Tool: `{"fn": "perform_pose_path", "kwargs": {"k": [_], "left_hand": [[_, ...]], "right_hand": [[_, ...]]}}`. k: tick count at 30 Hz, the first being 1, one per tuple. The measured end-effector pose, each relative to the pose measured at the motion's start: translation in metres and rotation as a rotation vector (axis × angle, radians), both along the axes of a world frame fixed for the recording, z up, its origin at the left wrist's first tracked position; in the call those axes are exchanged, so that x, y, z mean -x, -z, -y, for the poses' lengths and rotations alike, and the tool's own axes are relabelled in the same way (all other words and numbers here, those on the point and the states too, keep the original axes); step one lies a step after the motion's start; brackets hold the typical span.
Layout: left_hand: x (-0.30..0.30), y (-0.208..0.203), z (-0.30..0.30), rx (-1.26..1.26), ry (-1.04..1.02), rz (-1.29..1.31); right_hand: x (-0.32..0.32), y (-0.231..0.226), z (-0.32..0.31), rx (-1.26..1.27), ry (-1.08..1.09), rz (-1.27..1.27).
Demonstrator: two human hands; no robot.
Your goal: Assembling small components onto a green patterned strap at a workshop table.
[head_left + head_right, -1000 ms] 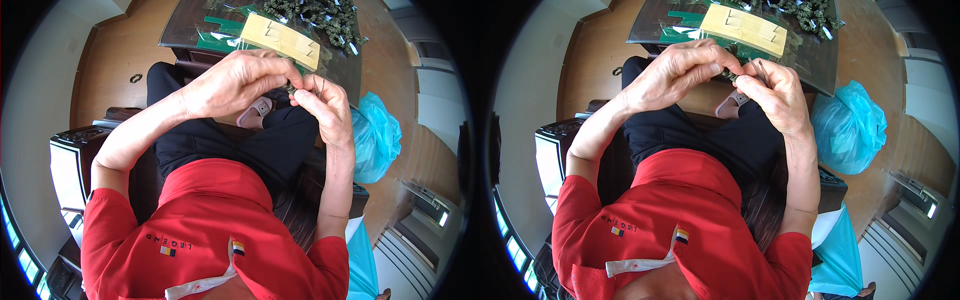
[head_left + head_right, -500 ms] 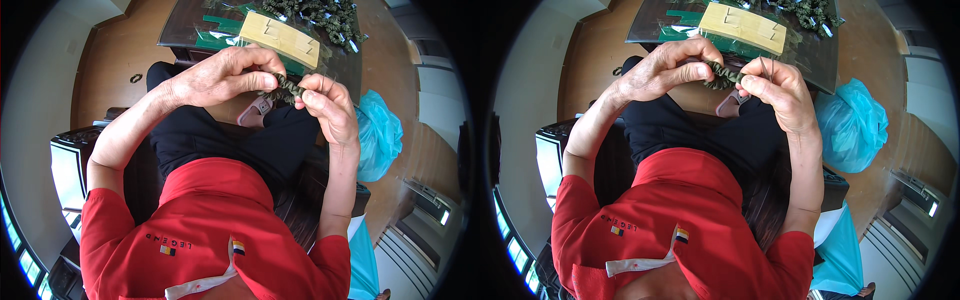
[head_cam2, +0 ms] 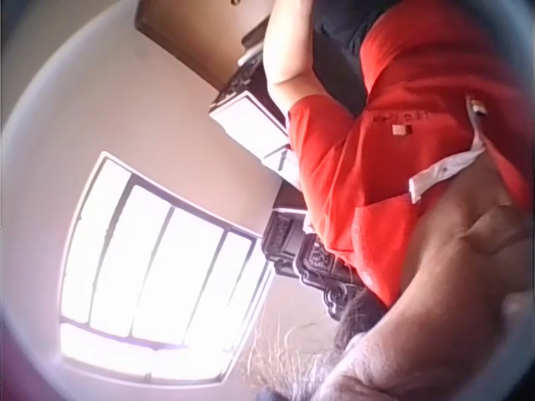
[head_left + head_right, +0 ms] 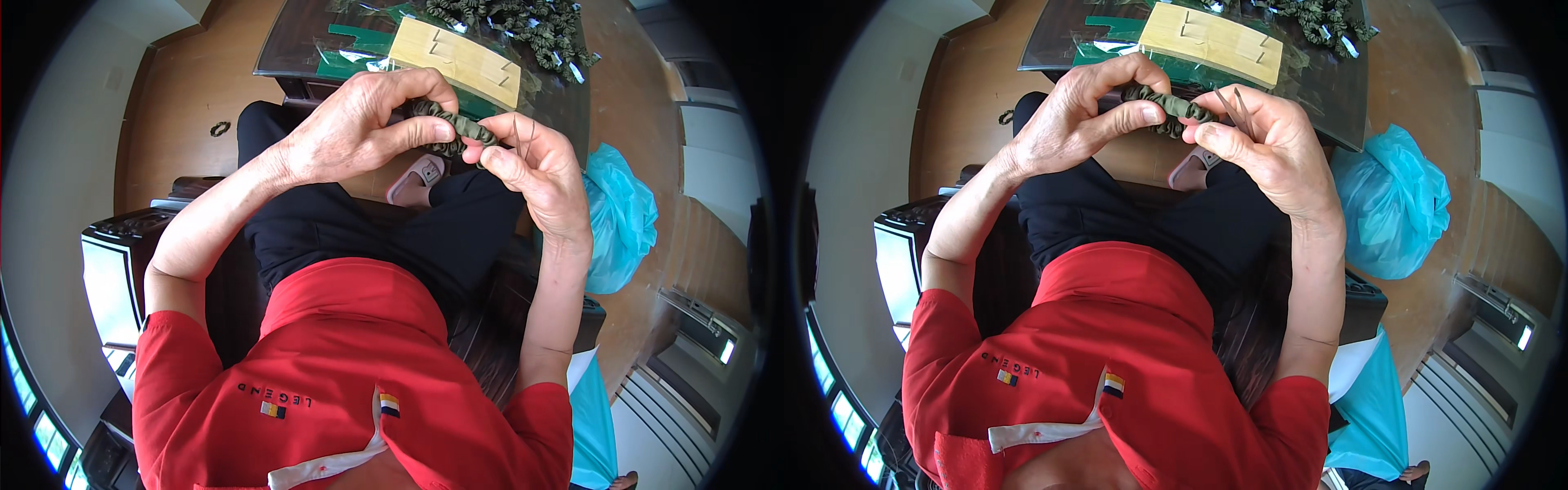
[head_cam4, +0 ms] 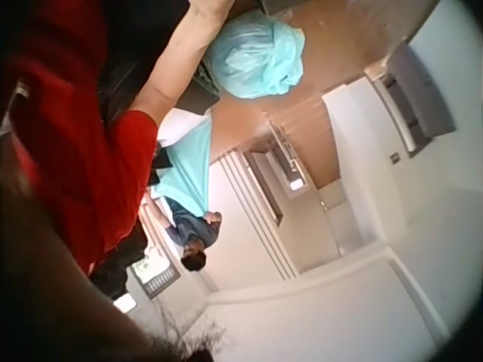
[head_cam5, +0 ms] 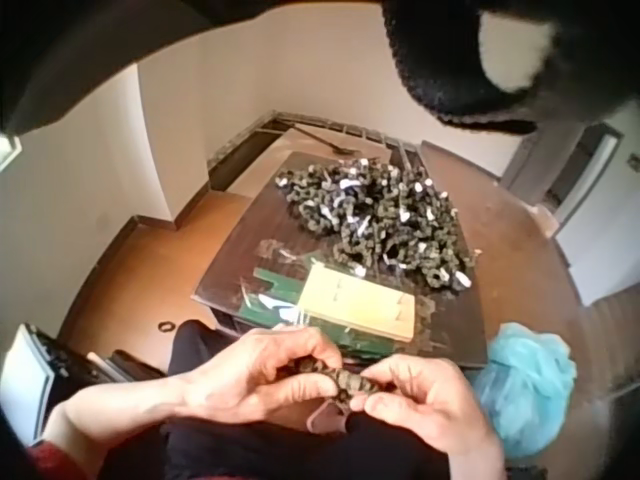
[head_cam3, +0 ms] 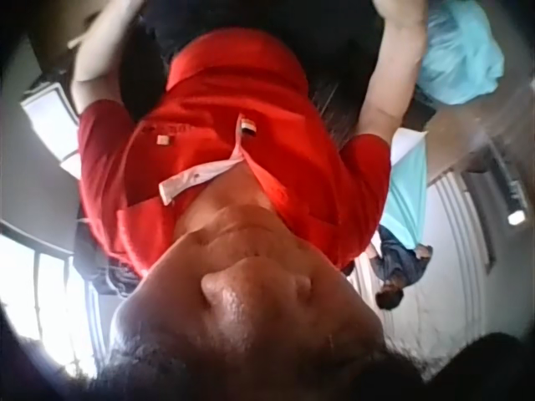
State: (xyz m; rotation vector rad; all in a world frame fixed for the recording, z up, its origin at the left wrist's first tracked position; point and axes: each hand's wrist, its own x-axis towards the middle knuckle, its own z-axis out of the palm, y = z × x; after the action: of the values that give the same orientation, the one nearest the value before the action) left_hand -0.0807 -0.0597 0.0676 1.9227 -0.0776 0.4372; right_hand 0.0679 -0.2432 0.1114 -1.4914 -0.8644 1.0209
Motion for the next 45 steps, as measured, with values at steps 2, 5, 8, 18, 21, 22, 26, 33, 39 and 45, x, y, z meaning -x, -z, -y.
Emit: {"fn": "perform_pose_path", "kwargs": {"k": [2, 5, 8, 18, 21, 22, 26, 33, 39, 45], "left_hand": [[0.001, -0.002, 0.001, 0.030, -0.005, -0.027], [0.001, -0.003, 0.001, 0.059, -0.009, -0.055], [0.000, -0.001, 0.002, 0.072, -0.003, -0.067], [-0.004, -0.001, 0.009, 0.146, 0.052, 0.010], [-0.003, -0.001, 0.009, 0.226, 0.062, -0.055], [-0.002, -0.001, 0.009, 0.188, 0.039, -0.067], [-0.002, 0.001, 0.010, 0.148, 0.011, -0.071], [-0.010, 0.021, 0.023, 0.601, 0.135, 0.051], [-0.013, 0.022, 0.022, 0.629, 0.194, 0.096], [-0.010, 0.018, 0.026, 0.515, 0.091, 0.047]], "right_hand": [[0.001, -0.001, 0.000, -0.030, -0.005, -0.006], [0.002, -0.001, -0.001, -0.060, -0.010, -0.013], [0.001, -0.001, -0.002, -0.048, 0.006, 0.027], [0.008, 0.002, -0.012, -0.039, 0.012, 0.259], [0.009, 0.001, -0.013, -0.041, 0.011, 0.328], [0.009, 0.001, -0.013, -0.018, 0.006, 0.358], [0.009, 0.003, -0.014, -0.017, 0.012, 0.367], [0.009, 0.009, -0.015, -0.194, 0.068, 0.166], [0.010, 0.010, -0.013, -0.228, 0.082, 0.226], [0.001, 0.009, -0.008, -0.022, 0.020, 0.369]]}}
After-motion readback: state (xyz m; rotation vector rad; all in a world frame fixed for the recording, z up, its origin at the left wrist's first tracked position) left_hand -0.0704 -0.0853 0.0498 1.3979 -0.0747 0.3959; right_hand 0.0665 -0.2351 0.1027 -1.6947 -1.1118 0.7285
